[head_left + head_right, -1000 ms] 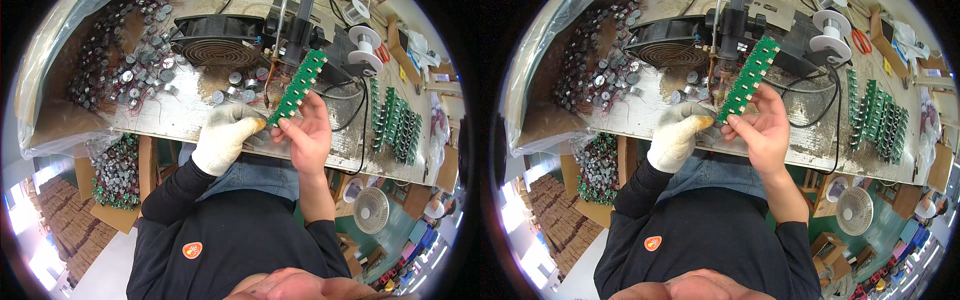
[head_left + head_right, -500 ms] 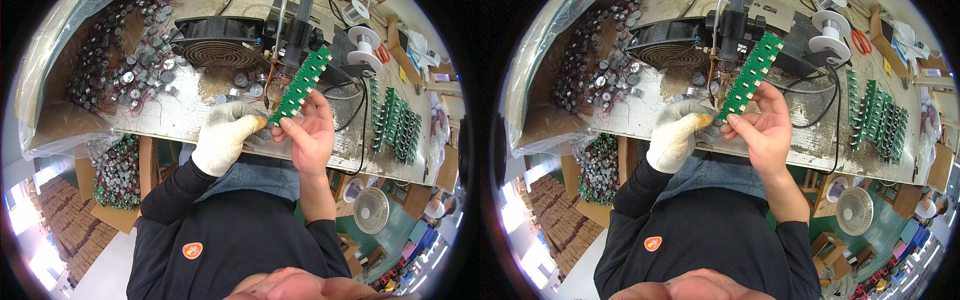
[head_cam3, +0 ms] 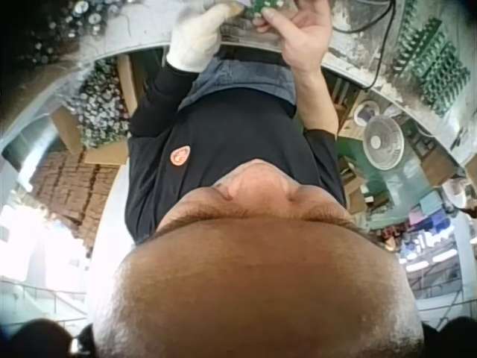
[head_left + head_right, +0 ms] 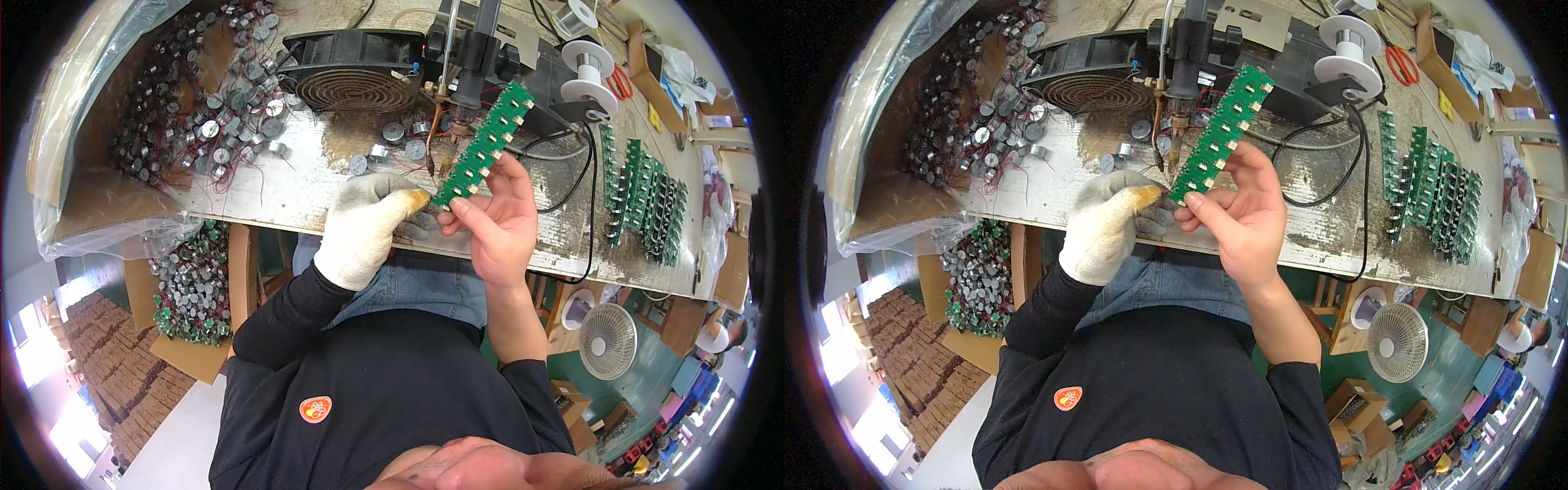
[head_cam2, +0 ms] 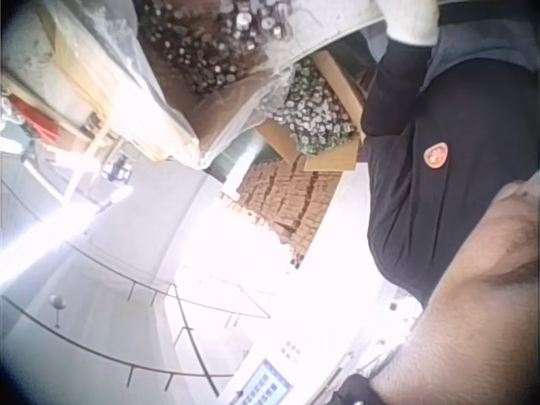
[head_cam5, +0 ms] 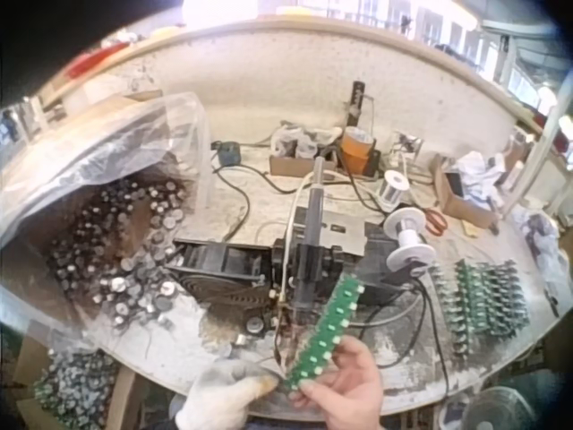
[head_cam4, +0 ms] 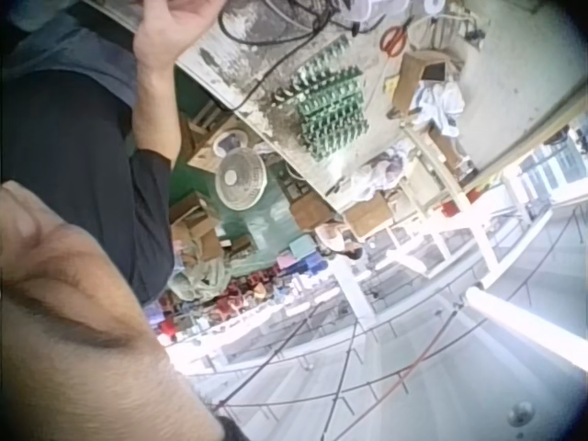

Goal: The person solders wires from small round electronic components onto circuit boards using a soldering tool, then places the completed circuit boards into a box.

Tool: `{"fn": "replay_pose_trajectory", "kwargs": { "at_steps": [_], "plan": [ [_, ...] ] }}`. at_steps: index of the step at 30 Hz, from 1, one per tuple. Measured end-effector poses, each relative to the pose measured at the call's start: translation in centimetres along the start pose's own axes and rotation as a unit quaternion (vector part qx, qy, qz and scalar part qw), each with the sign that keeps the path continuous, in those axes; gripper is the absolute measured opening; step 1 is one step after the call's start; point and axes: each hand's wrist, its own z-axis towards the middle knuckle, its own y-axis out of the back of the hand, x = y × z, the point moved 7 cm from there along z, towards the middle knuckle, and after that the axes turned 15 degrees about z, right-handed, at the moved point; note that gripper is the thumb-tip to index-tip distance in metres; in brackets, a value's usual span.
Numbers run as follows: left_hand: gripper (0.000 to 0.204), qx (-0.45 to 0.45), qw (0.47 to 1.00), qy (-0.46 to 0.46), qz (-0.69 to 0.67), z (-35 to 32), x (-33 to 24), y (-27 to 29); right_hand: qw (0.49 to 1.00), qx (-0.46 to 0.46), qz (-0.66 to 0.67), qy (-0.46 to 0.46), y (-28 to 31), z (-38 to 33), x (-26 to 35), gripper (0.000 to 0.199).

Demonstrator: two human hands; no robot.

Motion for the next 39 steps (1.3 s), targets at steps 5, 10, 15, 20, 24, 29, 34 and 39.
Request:
{"fn": "replay_pose_trajectory", "kwargs": {
  "at_steps": [5, 10, 15, 20, 24, 29, 34, 39],
  "plan": [
    [0.022, -0.008, 0.999, -0.022, 0.021, 0.0, 0.2, 0.3, 1.0, 0.004, 0.008, -0.004, -0.3, 0.0, -0.1, 0.058],
    [0.023, 0.019, 0.999, 0.01, -0.044, -0.2, -0.2, -0.2, 1.0, 0.001, 0.008, -0.001, -0.4, 0.0, 0.1, 0.057],
    [0.021, 0.008, 0.998, 0.018, -0.058, 0.0, -0.3, 0.1, 1.0, 0.006, 0.003, -0.003, -0.7, 0.3, 0.2, 0.057],
    [0.022, 0.006, 0.997, 0.001, -0.074, 0.1, -0.1, -0.1, 1.0, -0.002, -0.006, 0.002, -0.6, 0.3, 0.4, 0.061],
    [0.023, 0.011, 0.997, 0.009, -0.082, 0.2, 0.3, -0.3, 1.0, -0.003, 0.005, 0.012, -0.4, 0.1, 0.1, 0.062],
    [0.023, 0.007, 0.997, 0.017, -0.077, -0.3, 0.5, -0.1, 1.0, -0.002, 0.0, -0.004, -0.3, -0.3, -0.2, 0.058],
    [0.021, 0.013, 0.999, 0.034, 0.023, -0.5, 1.0, 0.2, 1.0, -0.002, -0.007, -0.012, 0.3, -0.8, -0.3, 0.057],
    [0.023, -0.064, 0.927, -0.145, 0.339, -4.1, -1.7, 0.8, 0.995, -0.007, 0.015, -0.1, 1.6, -3.4, 0.2, 0.056]
  ]
}}
